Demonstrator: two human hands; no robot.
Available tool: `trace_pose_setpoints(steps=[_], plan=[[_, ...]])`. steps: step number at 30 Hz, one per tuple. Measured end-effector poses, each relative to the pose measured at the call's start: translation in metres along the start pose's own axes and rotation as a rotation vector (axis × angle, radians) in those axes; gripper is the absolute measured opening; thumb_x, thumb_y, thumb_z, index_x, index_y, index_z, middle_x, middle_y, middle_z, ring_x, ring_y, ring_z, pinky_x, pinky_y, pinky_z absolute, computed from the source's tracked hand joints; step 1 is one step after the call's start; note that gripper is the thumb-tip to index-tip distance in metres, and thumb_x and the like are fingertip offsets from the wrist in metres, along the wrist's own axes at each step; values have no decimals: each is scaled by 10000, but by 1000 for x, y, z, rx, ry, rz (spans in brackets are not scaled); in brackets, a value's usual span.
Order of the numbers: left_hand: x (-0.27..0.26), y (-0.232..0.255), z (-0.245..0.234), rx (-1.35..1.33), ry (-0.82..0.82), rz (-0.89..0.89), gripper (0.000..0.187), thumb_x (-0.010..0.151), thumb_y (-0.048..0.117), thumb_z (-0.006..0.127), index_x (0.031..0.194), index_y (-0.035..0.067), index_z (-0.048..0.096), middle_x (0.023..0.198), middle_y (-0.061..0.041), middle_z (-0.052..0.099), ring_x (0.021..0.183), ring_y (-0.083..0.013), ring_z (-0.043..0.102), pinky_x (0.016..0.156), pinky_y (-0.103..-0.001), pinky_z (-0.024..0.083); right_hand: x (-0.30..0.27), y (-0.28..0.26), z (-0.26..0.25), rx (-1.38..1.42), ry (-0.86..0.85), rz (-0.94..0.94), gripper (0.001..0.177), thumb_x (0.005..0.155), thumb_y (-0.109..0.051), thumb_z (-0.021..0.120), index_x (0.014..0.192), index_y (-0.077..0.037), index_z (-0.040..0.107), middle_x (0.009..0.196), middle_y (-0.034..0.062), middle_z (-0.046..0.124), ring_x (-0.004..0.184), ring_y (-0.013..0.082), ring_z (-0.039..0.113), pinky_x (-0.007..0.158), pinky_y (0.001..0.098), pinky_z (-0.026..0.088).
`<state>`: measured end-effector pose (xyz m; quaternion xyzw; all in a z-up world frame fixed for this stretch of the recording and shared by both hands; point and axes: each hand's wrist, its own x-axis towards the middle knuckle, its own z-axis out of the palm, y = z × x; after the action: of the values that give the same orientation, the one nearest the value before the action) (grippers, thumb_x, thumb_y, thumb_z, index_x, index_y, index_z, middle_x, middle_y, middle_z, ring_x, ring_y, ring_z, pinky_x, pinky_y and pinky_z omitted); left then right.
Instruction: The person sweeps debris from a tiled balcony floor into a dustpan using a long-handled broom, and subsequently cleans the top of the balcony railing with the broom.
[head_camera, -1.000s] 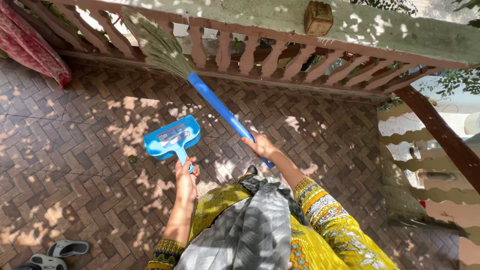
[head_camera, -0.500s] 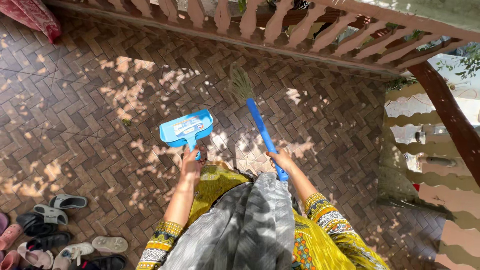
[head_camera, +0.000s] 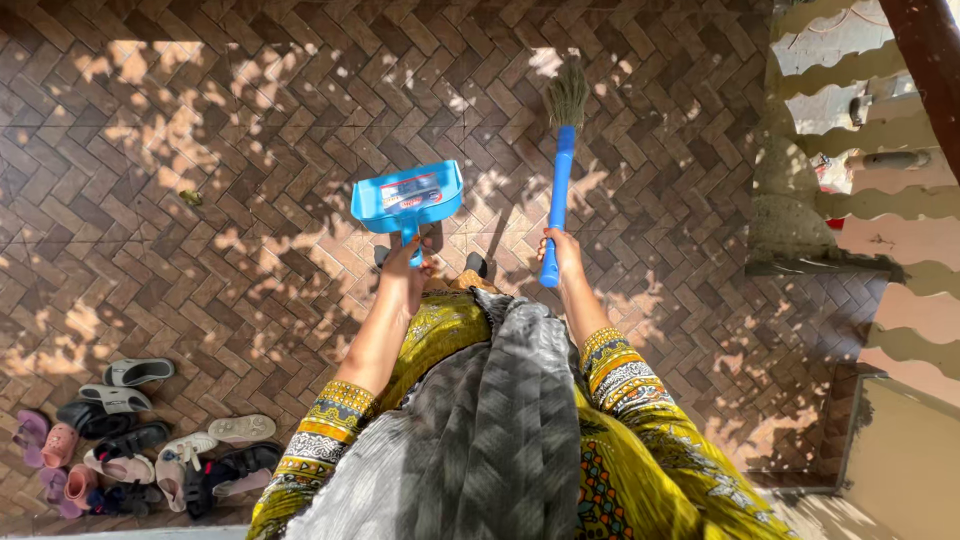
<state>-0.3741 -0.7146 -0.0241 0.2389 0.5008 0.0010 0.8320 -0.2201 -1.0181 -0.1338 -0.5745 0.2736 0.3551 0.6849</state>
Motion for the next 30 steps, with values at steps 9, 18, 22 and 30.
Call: trace_pose_setpoints(steps=[9, 18, 22, 30], plan=[[-23, -25, -66, -70, 100, 116, 253, 1038, 176, 575, 1263, 66, 539, 967, -50, 698, 620, -89, 561, 548, -251, 488, 17, 8, -61, -126, 44, 222, 119, 886, -124, 619, 967, -44, 583, 685, 72, 584, 485, 160, 577, 370, 314, 411], [-51, -45, -109, -187, 223, 124, 254, 1019, 175, 597, 1249, 81, 545, 968, -38, 689, 626, -91, 554, 569, -248, 502, 34, 87, 73, -1485, -265, 277, 448, 854, -157, 744, 1235, -18, 553, 837, 162, 705, 576, 250, 664, 482, 405, 531], [-61, -50, -116, -210, 242, 115, 287, 1003, 154, 610, 1273, 92, 534, 983, -51, 684, 629, -97, 553, 580, -244, 506, 62, 112, 145, -1500, -515, 192, 442, 872, -99, 639, 1299, -47, 539, 845, 232, 718, 569, 291, 687, 468, 420, 533], [-48, -43, -137, -131, 192, 107, 326, 1001, 161, 596, 1300, 81, 496, 960, -57, 655, 646, -108, 569, 584, -271, 527, 32, 79, 75, -1771, -117, -32, 556, 873, -272, 699, 1365, -86, 517, 1210, 260, 698, 1147, 440, 670, 995, 517, 524]])
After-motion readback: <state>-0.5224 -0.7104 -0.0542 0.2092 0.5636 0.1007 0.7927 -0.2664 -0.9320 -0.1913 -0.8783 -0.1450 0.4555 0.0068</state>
